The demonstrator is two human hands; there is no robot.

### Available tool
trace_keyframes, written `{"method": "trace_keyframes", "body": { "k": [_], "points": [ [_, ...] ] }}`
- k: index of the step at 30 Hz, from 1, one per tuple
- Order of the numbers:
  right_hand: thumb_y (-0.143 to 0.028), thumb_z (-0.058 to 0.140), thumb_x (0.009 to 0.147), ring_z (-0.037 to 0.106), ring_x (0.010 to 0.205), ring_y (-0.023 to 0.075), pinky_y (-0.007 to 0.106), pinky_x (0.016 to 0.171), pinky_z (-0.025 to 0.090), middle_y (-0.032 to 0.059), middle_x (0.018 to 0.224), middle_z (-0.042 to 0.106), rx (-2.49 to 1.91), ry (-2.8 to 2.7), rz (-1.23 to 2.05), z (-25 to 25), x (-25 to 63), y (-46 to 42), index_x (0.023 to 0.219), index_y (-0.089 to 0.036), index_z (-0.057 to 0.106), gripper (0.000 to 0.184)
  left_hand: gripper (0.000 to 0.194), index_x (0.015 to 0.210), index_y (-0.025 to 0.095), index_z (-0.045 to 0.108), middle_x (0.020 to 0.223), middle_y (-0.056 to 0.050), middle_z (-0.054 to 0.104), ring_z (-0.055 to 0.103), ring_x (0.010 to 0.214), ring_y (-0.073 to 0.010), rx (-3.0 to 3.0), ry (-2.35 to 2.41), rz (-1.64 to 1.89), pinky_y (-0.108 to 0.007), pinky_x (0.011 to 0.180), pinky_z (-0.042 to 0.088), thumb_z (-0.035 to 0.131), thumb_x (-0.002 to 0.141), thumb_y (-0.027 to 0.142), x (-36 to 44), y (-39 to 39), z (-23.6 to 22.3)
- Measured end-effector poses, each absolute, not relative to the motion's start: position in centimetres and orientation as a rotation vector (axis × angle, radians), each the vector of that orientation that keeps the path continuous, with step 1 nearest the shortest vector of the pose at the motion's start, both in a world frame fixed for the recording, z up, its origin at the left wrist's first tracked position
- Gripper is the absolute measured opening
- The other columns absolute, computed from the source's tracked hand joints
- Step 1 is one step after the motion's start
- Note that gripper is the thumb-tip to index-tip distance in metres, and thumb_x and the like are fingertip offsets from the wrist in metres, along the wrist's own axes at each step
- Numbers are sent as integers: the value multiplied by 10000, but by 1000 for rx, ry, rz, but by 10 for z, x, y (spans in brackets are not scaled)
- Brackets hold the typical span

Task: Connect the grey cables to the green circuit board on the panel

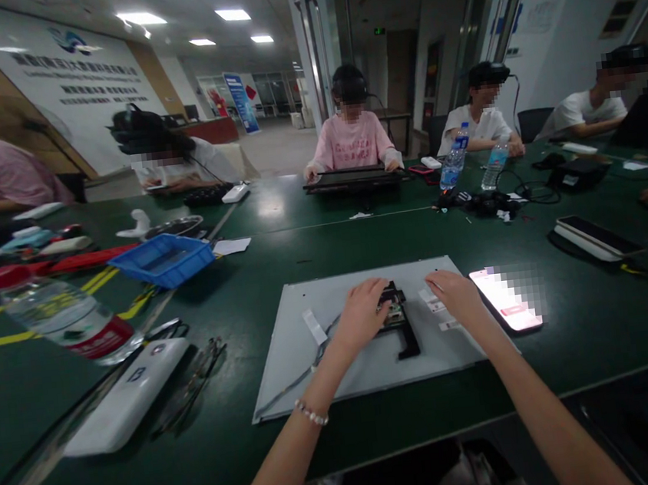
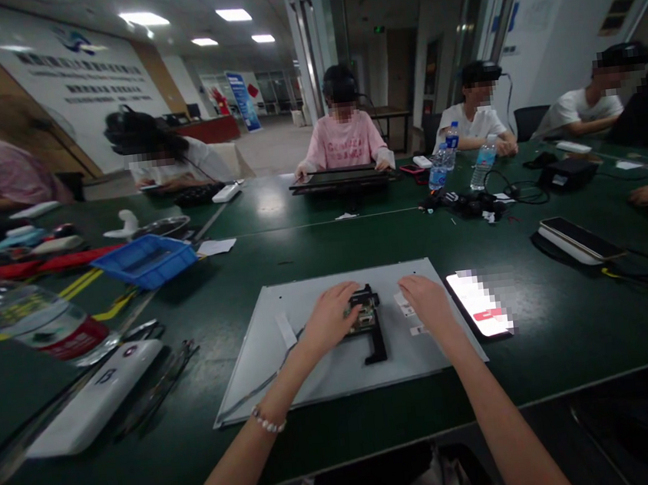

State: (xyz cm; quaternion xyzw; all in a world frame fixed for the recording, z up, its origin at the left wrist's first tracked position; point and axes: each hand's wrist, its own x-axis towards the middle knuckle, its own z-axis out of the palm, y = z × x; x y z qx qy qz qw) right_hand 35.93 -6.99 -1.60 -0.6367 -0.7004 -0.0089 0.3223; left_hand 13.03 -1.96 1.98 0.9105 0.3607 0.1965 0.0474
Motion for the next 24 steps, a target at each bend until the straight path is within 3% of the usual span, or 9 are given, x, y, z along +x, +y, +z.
{"method": "trace_keyframes", "body": {
  "k": [7, 15, 24],
  "points": [
    [-107, 445, 844, 589, 1020, 231, 376, 898, 452, 90, 1057, 669, -1781, -2024, 7, -23, 371, -58, 1005, -200, 671, 294, 476, 1324, 143, 383, 1367, -133, 418, 369, 1285, -231, 2615, 1258, 629, -398, 1053, 317, 429, 910, 372, 98, 0, -1],
    [-259, 521, 848, 552, 1099, 205, 387, 957, 428, 66, 1181, 617, -1632, -2024, 219, -25, 373, -77, 1166, -221, 603, 330, 463, 1317, 157, 382, 1364, -119, 418, 417, 1254, -226, 2504, 1171, 617, -370, 1059, 323, 442, 893, 333, 97, 3, -10],
    [-142, 440, 879, 581, 1043, 229, 379, 892, 458, 98, 1114, 645, -1727, -2214, -55, -26, 369, -80, 1091, -184, 635, 292, 581, 1368, 137, 294, 1353, -137, 419, 433, 1233, -255, 2451, 1177, 622, -388, 1046, 341, 475, 875, 386, 94, 7, -18]
  ]
}}
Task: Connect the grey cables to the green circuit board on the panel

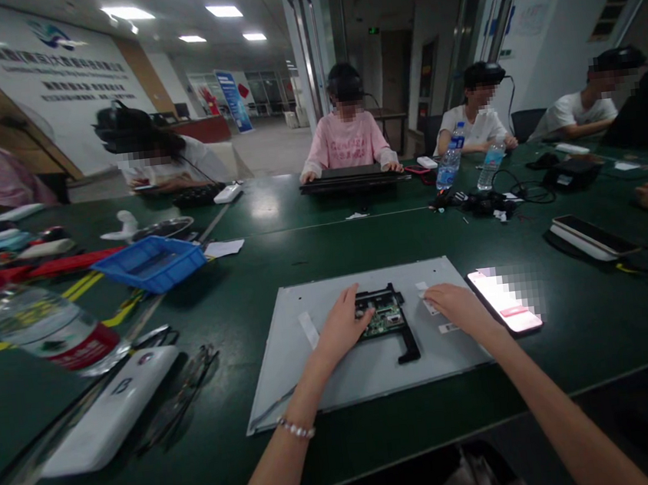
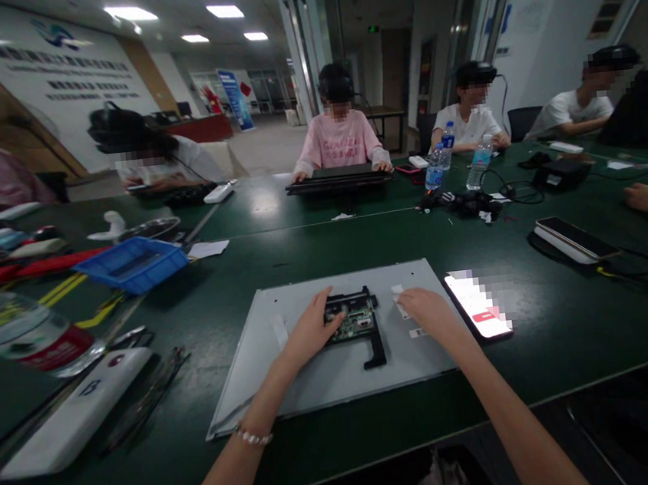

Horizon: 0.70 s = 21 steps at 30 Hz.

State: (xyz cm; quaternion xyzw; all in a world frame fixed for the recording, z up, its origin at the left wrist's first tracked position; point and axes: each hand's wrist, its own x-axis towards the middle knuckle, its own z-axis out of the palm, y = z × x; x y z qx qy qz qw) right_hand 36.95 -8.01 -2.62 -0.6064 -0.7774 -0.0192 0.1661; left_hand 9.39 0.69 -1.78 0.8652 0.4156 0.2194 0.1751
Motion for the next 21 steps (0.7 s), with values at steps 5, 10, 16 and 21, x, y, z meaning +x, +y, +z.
{"method": "trace_keyframes", "body": {
  "k": [5, 10, 16, 21],
  "points": [
    [-221, 433, 904, 569, 1038, 230, 376, 878, 454, 103, 1098, 640, -1787, -2137, -69, -25, 368, -99, 1088, -185, 632, 273, 593, 1372, 123, 290, 1349, -150, 425, 441, 1226, -265, 2452, 1190, 625, -391, 1035, 350, 476, 874, 387, 94, 5, -16],
    [-333, 404, 928, 573, 985, 210, 335, 857, 439, 90, 1020, 653, -1830, -2080, -14, -16, 368, -94, 994, -180, 655, 301, 595, 1377, 135, 284, 1353, -146, 424, 446, 1225, -267, 2452, 1185, 625, -391, 1021, 363, 481, 872, 382, 94, 5, -16],
    [-310, 493, 891, 574, 967, 215, 294, 794, 425, 103, 1021, 637, -1952, -2137, -68, -12, 361, -57, 1014, -167, 629, 233, 603, 1374, 136, 288, 1349, -151, 426, 453, 1217, -269, 2460, 1186, 628, -399, 1016, 368, 497, 862, 377, 94, 5, -16],
    [-186, 426, 909, 599, 886, 219, 286, 723, 408, 110, 910, 645, -2071, -2211, -218, -15, 352, -48, 879, -153, 640, 219, 611, 1381, 137, 284, 1349, -145, 426, 450, 1218, -264, 2466, 1205, 616, -390, 1028, 357, 495, 863, 383, 94, 4, -16]
  ]
}}
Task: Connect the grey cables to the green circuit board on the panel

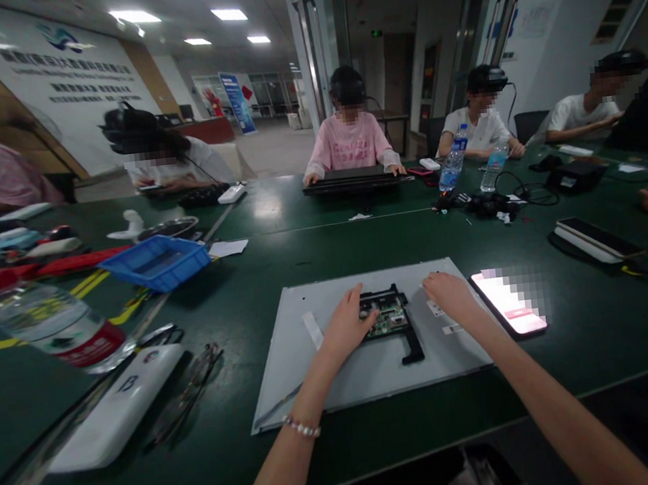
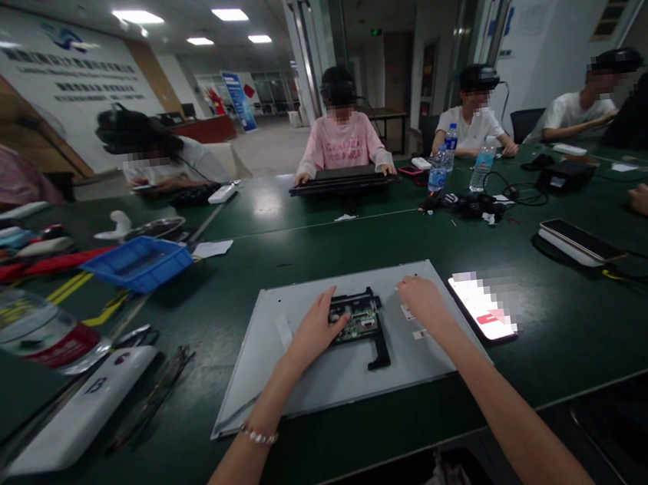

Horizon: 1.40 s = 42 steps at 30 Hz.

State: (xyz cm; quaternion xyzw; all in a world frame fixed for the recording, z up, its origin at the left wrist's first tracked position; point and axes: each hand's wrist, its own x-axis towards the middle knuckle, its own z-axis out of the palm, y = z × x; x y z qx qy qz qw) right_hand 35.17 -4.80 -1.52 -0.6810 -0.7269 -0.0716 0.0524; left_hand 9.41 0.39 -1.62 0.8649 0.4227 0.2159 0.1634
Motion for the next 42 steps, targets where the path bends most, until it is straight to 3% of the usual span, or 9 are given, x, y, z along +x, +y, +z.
{"method": "trace_keyframes", "body": {
  "k": [6, 12, 17, 20, 24, 27, 32, 42],
  "points": [
    [-209, 435, 910, 616, 840, 206, 279, 708, 408, 93, 879, 669, -2019, -2080, -145, -9, 350, -45, 865, -170, 651, 224, 643, 1384, 134, 279, 1345, -147, 429, 450, 1216, -270, 2474, 1204, 629, -391, 1036, 352, 532, 842, 373, 95, 5, -18],
    [-242, 504, 872, 629, 782, 162, 253, 726, 438, 41, 856, 696, -1633, -1915, 223, -1, 321, -30, 898, -193, 664, 170, 633, 1376, 151, 284, 1339, -135, 434, 447, 1220, -263, 2467, 1179, 666, -393, 1035, 353, 543, 836, 357, 94, 5, -21],
    [-210, 534, 841, 651, 791, 157, 259, 746, 478, 42, 912, 714, -1490, -1789, 447, -12, 304, -26, 1095, -203, 639, 275, 631, 1370, 146, 290, 1333, -136, 438, 457, 1208, -263, 2461, 1183, 660, -392, 1027, 360, 551, 832, 347, 95, 5, -22],
    [-211, 523, 845, 645, 873, 168, 269, 787, 479, 43, 1002, 704, -1494, -1804, 424, -14, 304, -28, 1045, -214, 672, 249, 633, 1369, 149, 293, 1336, -139, 436, 458, 1208, -266, 2462, 1182, 668, -400, 1027, 358, 557, 828, 347, 95, 5, -22],
    [-181, 501, 840, 644, 822, 163, 269, 769, 480, 29, 916, 712, -1543, -1858, 376, -7, 307, -27, 916, -208, 690, 205, 633, 1365, 152, 297, 1326, -139, 446, 461, 1206, -268, 2455, 1171, 673, -405, 1023, 361, 563, 822, 338, 95, 4, -20],
    [-190, 505, 841, 637, 815, 158, 269, 774, 473, 27, 901, 704, -1560, -1883, 292, -2, 306, -20, 912, -202, 676, 186, 630, 1365, 159, 300, 1321, -136, 452, 461, 1206, -266, 2445, 1172, 676, -408, 1020, 362, 566, 819, 329, 95, 4, -19],
    [-163, 528, 830, 602, 975, 179, 283, 882, 427, 54, 1005, 688, -1563, -2009, 164, -4, 301, -6, 955, -184, 677, 196, 623, 1360, 138, 308, 1315, -142, 451, 461, 1201, -259, 2458, 1180, 665, -390, 1024, 361, 561, 823, 327, 96, 4, -21],
    [-135, 526, 835, 592, 984, 173, 277, 899, 402, 73, 965, 689, -1578, -2260, 114, -8, 302, -4, 916, -175, 695, 191, 634, 1362, 131, 293, 1344, -149, 430, 430, 1237, -269, 2447, 1193, 664, -401, 1041, 345, 554, 826, 345, 94, 4, -22]
  ]
}}
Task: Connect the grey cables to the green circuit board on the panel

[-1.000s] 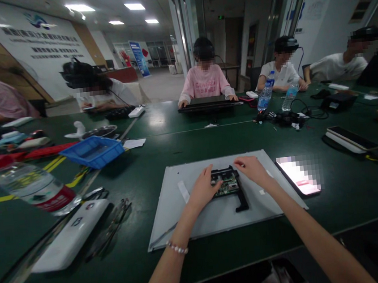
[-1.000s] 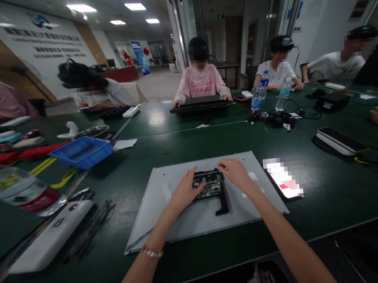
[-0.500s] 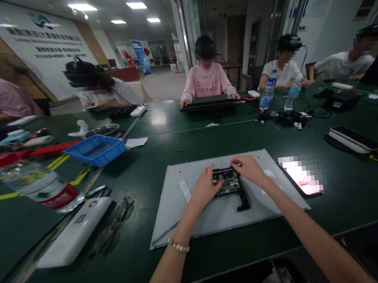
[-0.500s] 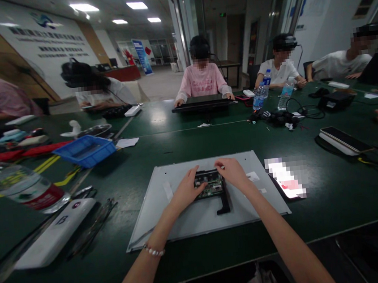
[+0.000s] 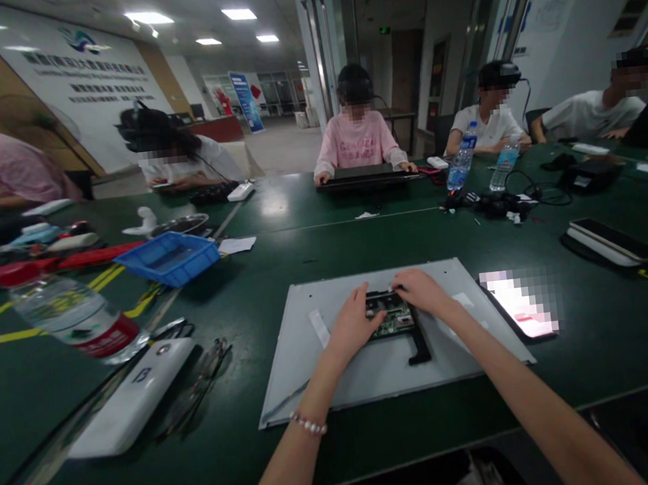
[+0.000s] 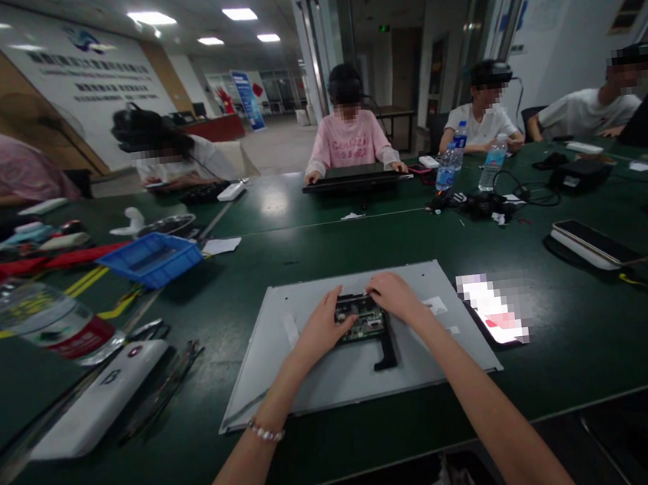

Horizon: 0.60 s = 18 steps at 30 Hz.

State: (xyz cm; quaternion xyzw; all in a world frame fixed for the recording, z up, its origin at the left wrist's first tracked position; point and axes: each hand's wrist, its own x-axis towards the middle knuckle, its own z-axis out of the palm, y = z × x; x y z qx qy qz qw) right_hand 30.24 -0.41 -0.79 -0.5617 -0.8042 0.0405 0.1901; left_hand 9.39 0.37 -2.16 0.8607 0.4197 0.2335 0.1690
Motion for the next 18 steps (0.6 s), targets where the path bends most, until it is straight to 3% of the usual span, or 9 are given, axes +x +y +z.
{"method": "trace_keyframes", "body": {
  "k": [9, 18],
  "points": [
    [-246, 494, 882, 613, 926, 184, 268, 843, 417, 76, 919, 699, -1595, -2320, 177, 0, 304, -5, 885, -186, 702, 217, 648, 1365, 148, 283, 1347, -149, 429, 420, 1251, -271, 2427, 1191, 672, -411, 1044, 338, 563, 815, 345, 94, 4, -23],
    [-163, 519, 831, 635, 872, 172, 244, 797, 434, 54, 890, 718, -1554, -2297, 320, 1, 308, 9, 855, -184, 724, 208, 667, 1369, 121, 269, 1349, -164, 423, 423, 1248, -271, 2424, 1208, 664, -407, 1041, 343, 566, 816, 343, 94, 5, -25]
  ]
}}
